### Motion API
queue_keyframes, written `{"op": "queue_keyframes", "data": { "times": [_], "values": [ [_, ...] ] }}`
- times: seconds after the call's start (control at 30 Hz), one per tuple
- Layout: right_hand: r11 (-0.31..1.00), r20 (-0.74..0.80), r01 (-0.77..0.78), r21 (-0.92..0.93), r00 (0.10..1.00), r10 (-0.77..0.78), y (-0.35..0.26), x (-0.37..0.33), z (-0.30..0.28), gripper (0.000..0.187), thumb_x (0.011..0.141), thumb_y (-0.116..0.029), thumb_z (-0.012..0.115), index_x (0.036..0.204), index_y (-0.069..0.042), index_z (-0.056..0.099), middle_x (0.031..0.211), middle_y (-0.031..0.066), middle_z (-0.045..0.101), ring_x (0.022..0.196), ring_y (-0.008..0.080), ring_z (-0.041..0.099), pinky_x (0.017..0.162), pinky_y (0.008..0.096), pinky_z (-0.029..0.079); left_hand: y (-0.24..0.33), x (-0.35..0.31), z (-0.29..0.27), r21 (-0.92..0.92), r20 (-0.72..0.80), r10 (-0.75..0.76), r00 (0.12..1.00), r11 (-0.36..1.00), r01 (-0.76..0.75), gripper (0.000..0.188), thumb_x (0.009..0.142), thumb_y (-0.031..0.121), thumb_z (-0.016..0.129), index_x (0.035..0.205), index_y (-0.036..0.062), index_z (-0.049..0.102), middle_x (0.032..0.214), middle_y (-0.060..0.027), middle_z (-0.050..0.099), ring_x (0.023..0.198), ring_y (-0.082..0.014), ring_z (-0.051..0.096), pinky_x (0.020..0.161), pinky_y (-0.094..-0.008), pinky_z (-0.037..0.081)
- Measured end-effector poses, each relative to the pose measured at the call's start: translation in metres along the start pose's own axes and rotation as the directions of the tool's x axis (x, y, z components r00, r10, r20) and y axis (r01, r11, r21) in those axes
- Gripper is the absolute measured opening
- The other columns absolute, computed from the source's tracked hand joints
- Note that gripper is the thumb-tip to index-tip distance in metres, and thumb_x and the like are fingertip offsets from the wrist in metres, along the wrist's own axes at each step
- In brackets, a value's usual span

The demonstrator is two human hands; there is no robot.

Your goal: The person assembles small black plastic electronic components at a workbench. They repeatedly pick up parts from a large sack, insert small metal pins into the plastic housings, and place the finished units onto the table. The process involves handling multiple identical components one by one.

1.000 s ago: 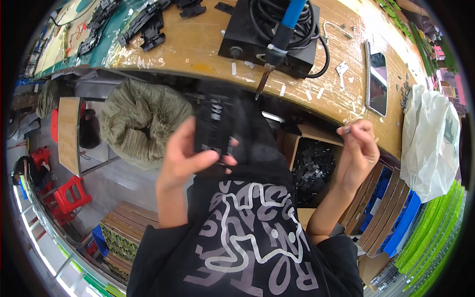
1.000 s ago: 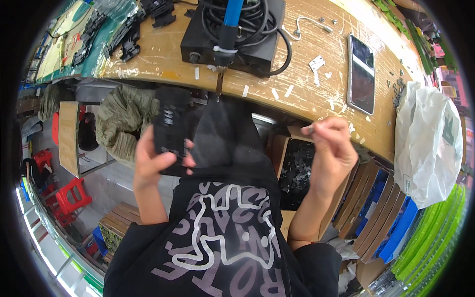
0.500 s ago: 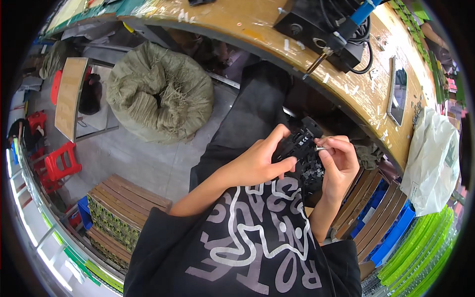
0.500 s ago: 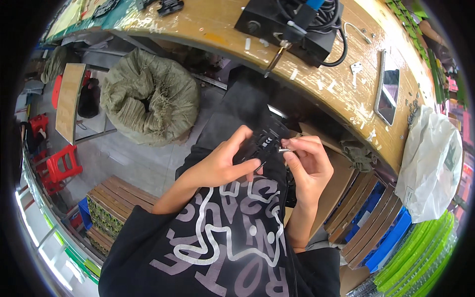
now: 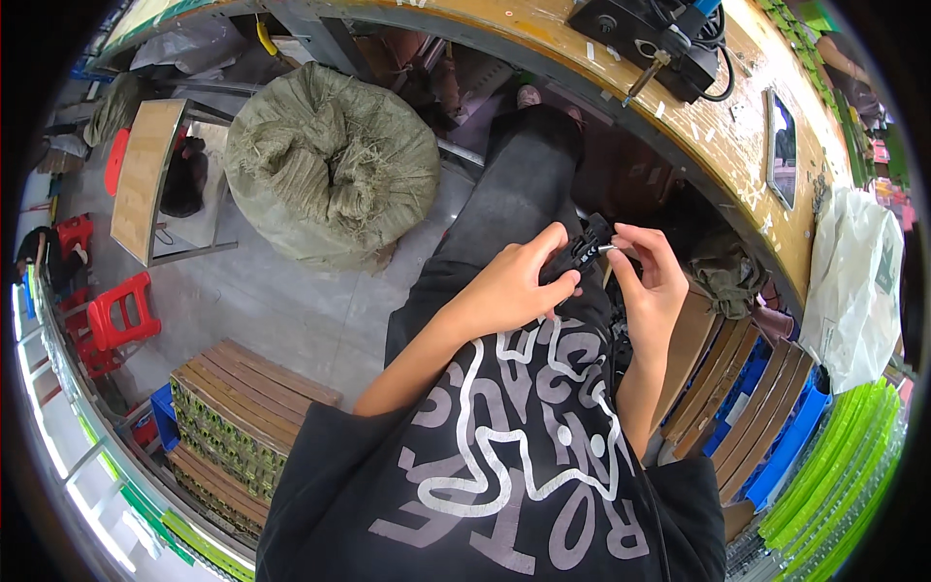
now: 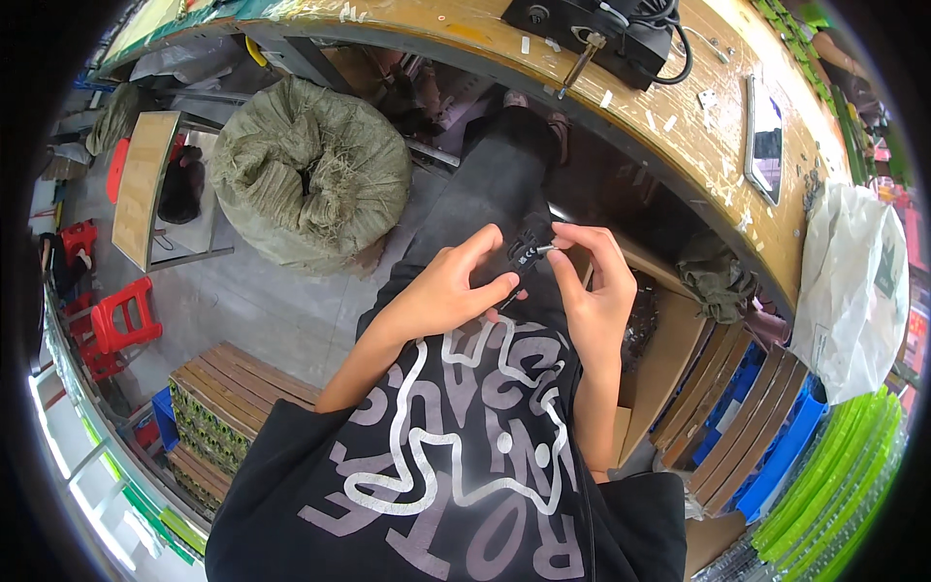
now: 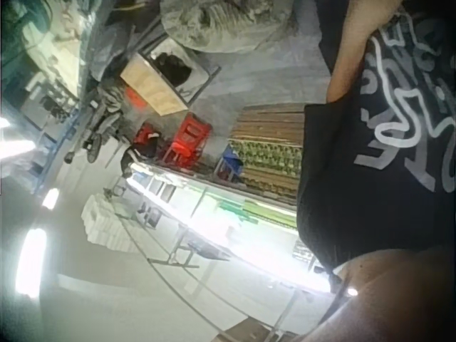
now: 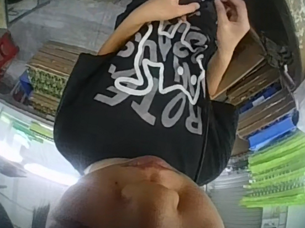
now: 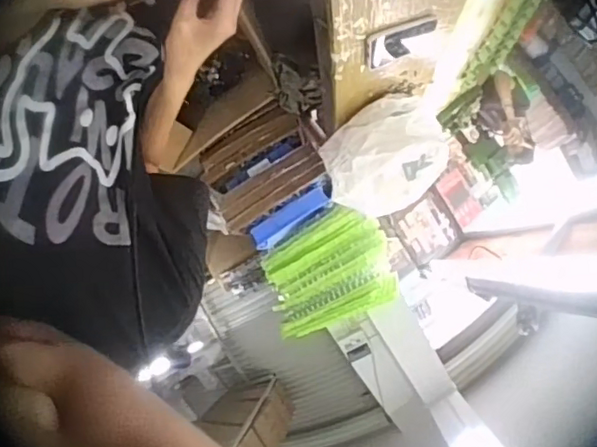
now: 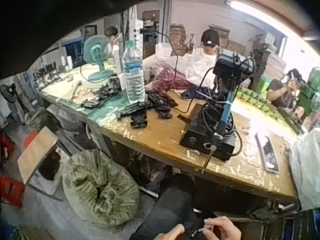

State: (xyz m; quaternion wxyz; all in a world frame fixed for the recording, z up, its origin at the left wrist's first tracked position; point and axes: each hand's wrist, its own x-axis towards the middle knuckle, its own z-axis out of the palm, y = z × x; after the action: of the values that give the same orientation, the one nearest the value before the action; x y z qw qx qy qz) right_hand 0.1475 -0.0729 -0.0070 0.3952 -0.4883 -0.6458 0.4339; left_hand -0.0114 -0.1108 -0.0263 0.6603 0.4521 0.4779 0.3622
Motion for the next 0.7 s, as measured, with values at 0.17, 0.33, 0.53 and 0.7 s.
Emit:
{"op": "queue_keyframes", "data": {
  "times": [0.17, 0.33, 0.53, 0.7],
  "values": [
    [0.999, -0.002, -0.017, 0.041, 1.000, 0.017, 0.006, -0.004, 0.001, 0.024, 0.069, 0.012, 0.055, 0.091, 0.004, 0.056, 0.081, 0.0047, 0.052, 0.079, 0.0100, 0.051, 0.073, 0.0204, 0.040, -0.012, -0.002, 0.008, -0.130, -0.017, 0.046, 0.999, 0.990, -0.048, 0.019, 0.081, 0.005, 0.052, 0.088, 0.0013, 0.035, 0.079, -0.0097, 0.055, 0.067, -0.0117, 0.059, 0.049, -0.0220, 0.049],
    [0.985, 0.011, -0.069, 0.156, 0.998, 0.069, 0.005, -0.007, -0.003, 0.023, 0.070, 0.012, 0.055, 0.091, 0.004, 0.056, 0.083, 0.0055, 0.053, 0.082, 0.0114, 0.052, 0.078, 0.0231, 0.041, -0.015, -0.005, 0.011, -0.173, -0.002, 0.044, 0.999, 0.984, -0.044, 0.018, 0.081, 0.004, 0.051, 0.089, 0.0011, 0.035, 0.080, -0.0106, 0.055, 0.066, -0.0132, 0.059, 0.050, -0.0228, 0.049],
    [0.949, 0.086, -0.141, 0.283, 0.989, 0.121, -0.003, -0.010, -0.009, 0.021, 0.070, 0.010, 0.058, 0.090, 0.004, 0.056, 0.084, 0.0066, 0.054, 0.081, 0.0129, 0.053, 0.084, 0.0273, 0.040, -0.009, -0.014, 0.004, -0.222, 0.070, 0.000, 0.998, 0.975, 0.015, 0.017, 0.083, 0.007, 0.049, 0.096, 0.0013, 0.040, 0.078, -0.0130, 0.058, 0.058, -0.0113, 0.057, 0.045, -0.0209, 0.046],
    [0.913, 0.089, -0.016, 0.408, 0.996, -0.023, 0.002, -0.005, -0.019, 0.017, 0.070, 0.009, 0.059, 0.086, 0.004, 0.055, 0.082, 0.0076, 0.055, 0.081, 0.0149, 0.054, 0.094, 0.0357, 0.034, 0.002, -0.017, 0.004, -0.169, 0.083, -0.010, 0.997, 0.985, 0.024, 0.014, 0.082, 0.007, 0.050, 0.089, 0.0016, 0.039, 0.072, -0.0104, 0.059, 0.052, -0.0082, 0.055, 0.043, -0.0189, 0.044]
  ]
}}
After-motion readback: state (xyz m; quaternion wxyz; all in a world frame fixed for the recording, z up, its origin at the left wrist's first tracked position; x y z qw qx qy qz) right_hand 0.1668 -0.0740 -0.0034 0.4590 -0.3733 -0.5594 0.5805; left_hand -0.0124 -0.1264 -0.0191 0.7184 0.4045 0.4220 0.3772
